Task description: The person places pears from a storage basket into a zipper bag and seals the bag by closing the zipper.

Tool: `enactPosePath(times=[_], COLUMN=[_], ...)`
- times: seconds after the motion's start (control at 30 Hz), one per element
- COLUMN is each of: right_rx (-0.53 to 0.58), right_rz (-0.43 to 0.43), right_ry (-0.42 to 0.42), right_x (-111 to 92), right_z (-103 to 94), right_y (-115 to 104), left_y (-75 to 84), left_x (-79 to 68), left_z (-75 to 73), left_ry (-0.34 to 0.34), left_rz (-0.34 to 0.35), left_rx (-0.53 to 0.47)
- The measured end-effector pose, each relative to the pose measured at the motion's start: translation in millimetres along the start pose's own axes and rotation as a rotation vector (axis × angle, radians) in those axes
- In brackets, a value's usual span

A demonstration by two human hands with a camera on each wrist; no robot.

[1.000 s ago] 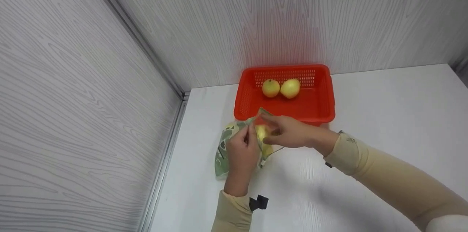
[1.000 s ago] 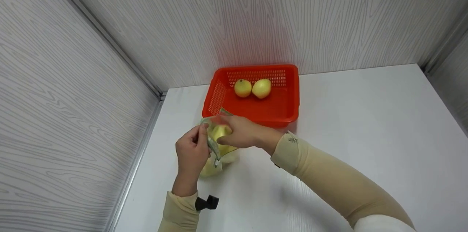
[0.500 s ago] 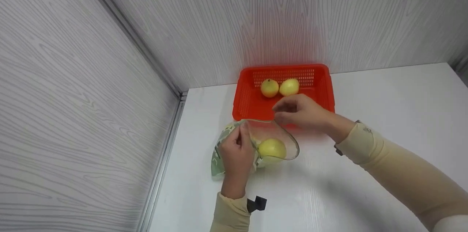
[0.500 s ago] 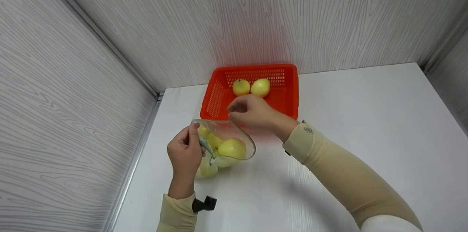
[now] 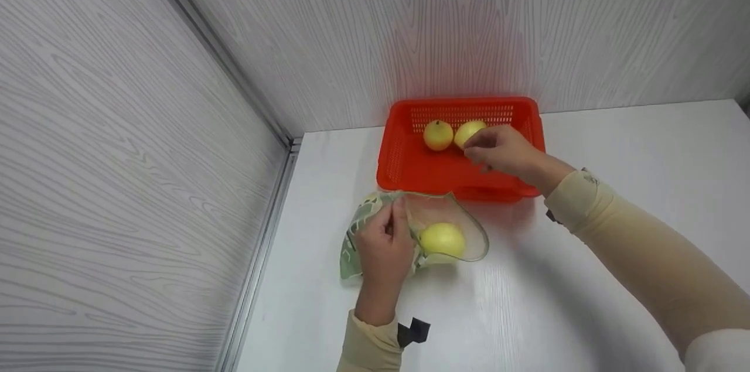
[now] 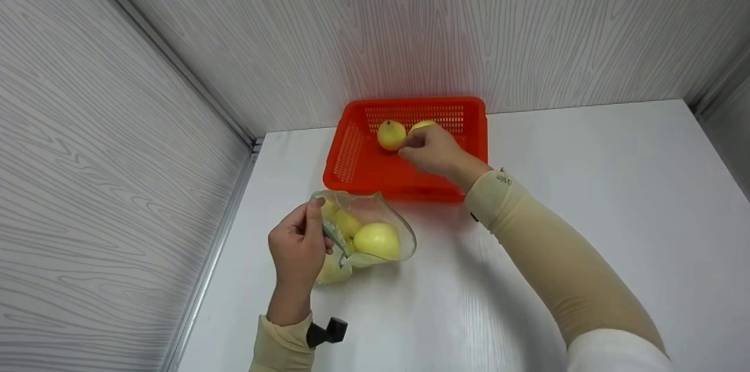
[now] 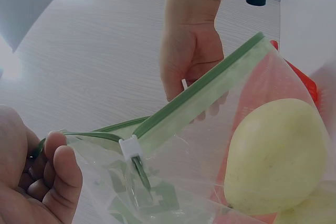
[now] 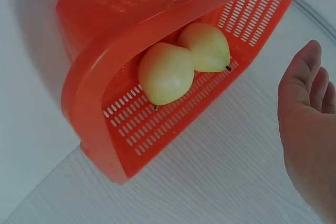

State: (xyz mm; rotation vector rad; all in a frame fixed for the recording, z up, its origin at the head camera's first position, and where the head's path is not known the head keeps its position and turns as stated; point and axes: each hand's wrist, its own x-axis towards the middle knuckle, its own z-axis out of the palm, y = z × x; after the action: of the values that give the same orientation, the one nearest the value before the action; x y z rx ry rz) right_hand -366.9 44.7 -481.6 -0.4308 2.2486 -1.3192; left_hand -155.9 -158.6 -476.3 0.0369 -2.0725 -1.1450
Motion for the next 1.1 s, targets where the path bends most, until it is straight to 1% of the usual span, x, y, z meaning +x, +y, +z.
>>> enactPosePath(times=[0.07,0.17,0.3,0.37,0.4,0.5,0.57,0.7,0.8,0.9,0.97,1.03,1.1], right_rx=[-0.001,-0.035,-0.124,-0.187,-0.225,-0.343,-0.402,-0.463,-0.483,-0.545,-0.596,-0.658,-0.7], right_rz=[0.036,0.074,0.104,0.111,0.102,0.099,0.114,0.173,0.198,0.175,0.148,0.115,0.1], right_ry=[-0.013,-0.029,-0.028,-0.03,-0.035,-0.044,-0.052,-0.044,-0.044,-0.053,-0.044,-0.036,-0.036], right_x=[4,12,25,33,38,50,56,61,61,64,65,65,63], right_z=[-0.1,0.6,0.1,-0.4,-0.7,-5.6,-10.7,-20.1,-17.6,-8.6,-3.4,0.0,1.3], right_y=[1,-2,-8,-9,-8,-1,5,18,31,45,55,63,70], left_y=[2.5,6.3,13.0,16.6,18.7,23.8,27.6,37.1,41.6,42.4,42.3,42.4,42.9], left_x=[-4.4,-9.9,-14.0,-16.4,-17.8,-20.8,-22.0,-23.8,-26.5,-29.4,-31.1,-32.5,-33.9], left_z=[-2.5,-5.9,-9.4,-11.0,-11.9,-11.5,-9.8,-5.6,-6.6,-9.7,-11.3,-12.1,-12.5], left_ry=[-0.002,-0.007,-0.011,-0.013,-0.017,-0.048,-0.079,-0.142,-0.163,-0.16,-0.165,-0.174,-0.182], left_rz=[-0.003,0.001,0.017,0.02,0.016,0.006,-0.005,-0.013,-0.004,0.016,0.025,0.024,0.017], left_rx=[0.0,0.005,0.011,0.012,0.014,0.009,0.001,-0.015,-0.017,-0.012,-0.014,-0.02,-0.025])
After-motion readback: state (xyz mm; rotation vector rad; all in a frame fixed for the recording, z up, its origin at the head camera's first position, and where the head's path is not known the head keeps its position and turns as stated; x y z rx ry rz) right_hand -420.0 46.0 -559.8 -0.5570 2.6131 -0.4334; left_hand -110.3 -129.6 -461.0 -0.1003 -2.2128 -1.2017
